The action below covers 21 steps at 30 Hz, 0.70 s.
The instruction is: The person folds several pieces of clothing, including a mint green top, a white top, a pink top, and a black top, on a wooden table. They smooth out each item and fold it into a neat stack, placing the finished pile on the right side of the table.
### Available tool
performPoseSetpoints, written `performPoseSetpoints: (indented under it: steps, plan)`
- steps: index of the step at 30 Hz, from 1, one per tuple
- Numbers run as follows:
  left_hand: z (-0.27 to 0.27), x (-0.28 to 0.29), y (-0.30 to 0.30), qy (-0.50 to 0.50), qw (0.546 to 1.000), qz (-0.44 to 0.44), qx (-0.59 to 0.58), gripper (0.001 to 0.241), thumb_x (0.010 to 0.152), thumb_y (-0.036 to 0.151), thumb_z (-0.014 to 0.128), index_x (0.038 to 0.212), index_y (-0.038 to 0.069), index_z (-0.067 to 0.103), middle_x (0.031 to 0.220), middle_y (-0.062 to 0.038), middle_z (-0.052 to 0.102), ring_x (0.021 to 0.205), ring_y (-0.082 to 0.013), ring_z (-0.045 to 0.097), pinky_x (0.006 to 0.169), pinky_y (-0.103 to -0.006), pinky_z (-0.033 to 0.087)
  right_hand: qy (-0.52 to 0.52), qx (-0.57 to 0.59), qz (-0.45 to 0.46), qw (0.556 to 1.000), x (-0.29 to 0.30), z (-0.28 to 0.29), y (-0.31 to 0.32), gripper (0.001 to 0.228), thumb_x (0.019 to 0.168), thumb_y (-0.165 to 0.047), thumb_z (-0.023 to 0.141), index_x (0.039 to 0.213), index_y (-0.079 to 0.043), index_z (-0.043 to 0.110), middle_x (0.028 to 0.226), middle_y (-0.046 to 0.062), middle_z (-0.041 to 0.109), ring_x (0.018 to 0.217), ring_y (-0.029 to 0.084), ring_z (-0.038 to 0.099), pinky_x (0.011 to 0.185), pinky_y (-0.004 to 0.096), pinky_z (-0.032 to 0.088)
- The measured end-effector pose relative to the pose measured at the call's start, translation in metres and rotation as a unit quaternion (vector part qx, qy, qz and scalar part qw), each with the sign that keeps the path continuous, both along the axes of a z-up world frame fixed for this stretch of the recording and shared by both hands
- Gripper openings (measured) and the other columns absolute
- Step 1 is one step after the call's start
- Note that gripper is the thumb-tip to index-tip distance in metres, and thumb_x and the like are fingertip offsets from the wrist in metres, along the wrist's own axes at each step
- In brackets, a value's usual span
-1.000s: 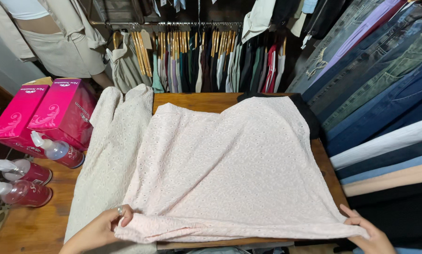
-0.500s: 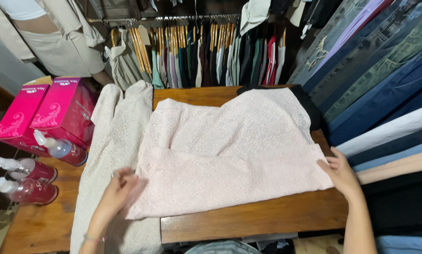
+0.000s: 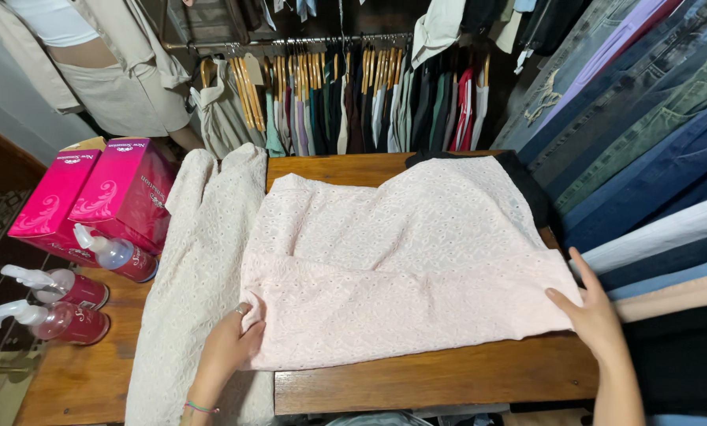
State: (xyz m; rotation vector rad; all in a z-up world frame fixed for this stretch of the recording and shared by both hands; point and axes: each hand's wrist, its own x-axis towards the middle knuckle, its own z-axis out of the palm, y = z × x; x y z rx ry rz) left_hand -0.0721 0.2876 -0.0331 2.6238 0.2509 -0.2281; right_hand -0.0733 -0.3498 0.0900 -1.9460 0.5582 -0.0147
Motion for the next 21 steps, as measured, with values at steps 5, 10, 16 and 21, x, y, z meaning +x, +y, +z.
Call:
performPoseSetpoints:
  steps: [5,10,16,21]
  plan:
    - [0.048,-0.011,0.018,-0.058,0.967,0.085,-0.235,0.032,0.095,0.036,0.081,0.111,0.009,0.079,0.101,-0.004,0.082,0.096,-0.0151,0.07,0.088,-0.0319,0.052,-0.018,-0.062,-0.017,0.998,-0.038,-0.003,-0.042,0.038,0.103,-0.011,0.073,0.14,-0.012,0.082,0.15,0.009,0.076,0.144,0.019,0.061,0.125,0.03,0.036]
    - [0.059,-0.044,0.051,0.049,0.995,0.044,-0.08,0.045,0.094,0.051,0.074,0.123,0.016,0.075,0.094,-0.003,0.077,0.085,-0.0177,0.071,0.089,-0.0312,0.053,0.237,-0.12,0.003,0.964,-0.065,-0.003,-0.06,0.037,0.108,-0.031,0.072,0.138,-0.023,0.092,0.16,0.002,0.074,0.147,0.026,0.068,0.122,0.037,0.043]
    - [0.077,-0.024,-0.008,-0.102,0.984,-0.086,0.117,0.039,0.099,0.046,0.068,0.121,0.015,0.076,0.157,-0.003,0.06,0.147,-0.0301,0.056,0.115,-0.0659,0.046,0.098,-0.333,0.151,0.926,-0.068,-0.103,-0.077,0.068,0.091,-0.041,0.081,0.157,-0.048,0.065,0.17,-0.005,0.055,0.148,0.022,0.059,0.124,0.042,0.045]
    - [0.06,0.02,-0.05,-0.189,0.938,-0.277,0.086,0.07,0.097,0.035,0.074,0.159,0.014,0.052,0.163,-0.005,0.055,0.153,-0.0271,0.046,0.127,-0.0632,0.026,0.028,-0.373,0.255,0.892,-0.048,-0.134,-0.067,0.062,0.084,-0.042,0.089,0.145,-0.046,0.075,0.142,-0.009,0.068,0.132,0.019,0.07,0.118,0.036,0.049]
